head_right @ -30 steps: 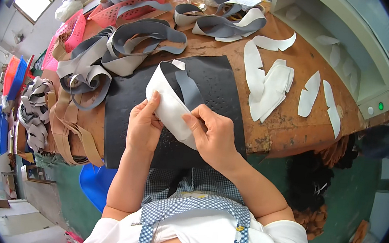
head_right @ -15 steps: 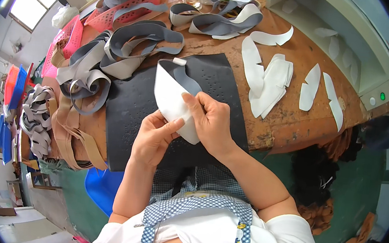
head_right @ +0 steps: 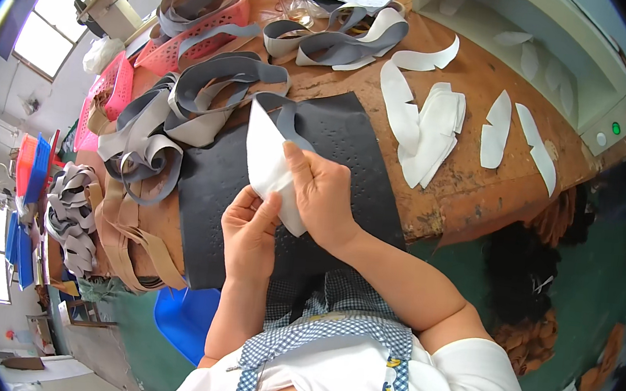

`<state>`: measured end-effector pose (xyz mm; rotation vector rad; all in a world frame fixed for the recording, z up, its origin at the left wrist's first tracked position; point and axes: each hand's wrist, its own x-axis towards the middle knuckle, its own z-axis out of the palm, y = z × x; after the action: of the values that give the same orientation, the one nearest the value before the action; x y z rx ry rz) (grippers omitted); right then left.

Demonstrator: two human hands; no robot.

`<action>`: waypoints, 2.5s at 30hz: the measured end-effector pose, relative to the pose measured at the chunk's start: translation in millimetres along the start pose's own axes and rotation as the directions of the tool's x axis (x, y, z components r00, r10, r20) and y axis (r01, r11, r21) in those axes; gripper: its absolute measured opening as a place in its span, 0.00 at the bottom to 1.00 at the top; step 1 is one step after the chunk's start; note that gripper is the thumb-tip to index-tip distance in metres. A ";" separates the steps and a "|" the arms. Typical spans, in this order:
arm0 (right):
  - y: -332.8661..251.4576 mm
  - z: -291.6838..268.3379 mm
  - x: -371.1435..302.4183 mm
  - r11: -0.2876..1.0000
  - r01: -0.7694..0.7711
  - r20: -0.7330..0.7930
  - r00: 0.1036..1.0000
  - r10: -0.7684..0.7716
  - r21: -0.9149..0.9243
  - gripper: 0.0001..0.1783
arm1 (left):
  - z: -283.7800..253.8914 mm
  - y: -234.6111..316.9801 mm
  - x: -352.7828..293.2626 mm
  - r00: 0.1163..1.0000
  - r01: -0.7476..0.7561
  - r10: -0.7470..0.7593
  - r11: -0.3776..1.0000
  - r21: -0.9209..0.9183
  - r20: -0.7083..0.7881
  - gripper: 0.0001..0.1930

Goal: Manually fitting and aligning various fabric and leather components to assemble a shoe upper.

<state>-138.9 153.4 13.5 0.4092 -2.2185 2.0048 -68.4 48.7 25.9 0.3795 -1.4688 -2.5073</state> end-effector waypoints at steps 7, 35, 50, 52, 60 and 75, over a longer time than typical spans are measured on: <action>5.6 -22.9 9.6 0.842 -0.353 0.375 0.906 0.199 0.407 0.28 | -22.7 4.9 6.5 1.000 -0.011 0.010 0.999 -0.051 -0.010 0.10; 7.8 -68.3 -2.5 0.392 -0.770 0.837 0.322 -0.441 0.503 0.48 | 10.6 91.7 -32.8 0.888 0.325 -0.231 0.927 -0.188 0.397 0.24; -14.2 -80.8 11.4 0.939 -0.251 0.197 0.958 0.207 0.234 0.09 | -55.8 92.2 -3.8 0.760 -0.404 0.605 0.152 0.902 0.239 0.25; -11.2 -72.1 8.4 0.887 -0.371 0.304 0.909 0.287 0.273 0.14 | -55.4 96.2 -3.2 0.738 -0.423 0.638 0.184 0.887 0.219 0.24; -7.1 -29.5 -17.7 0.783 -0.621 0.751 0.526 0.399 0.018 0.36 | -62.7 98.3 -1.4 0.860 -0.308 0.510 0.496 0.812 0.015 0.18; 14.3 2.0 31.2 0.624 0.763 0.740 0.515 -0.432 -0.167 0.19 | -73.4 129.5 -2.0 0.943 -0.217 0.318 0.810 0.545 -0.099 0.19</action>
<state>-172.5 148.9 8.1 1.7553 -2.2446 0.9196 -36.2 -73.3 105.0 0.4382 -1.9613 -1.7663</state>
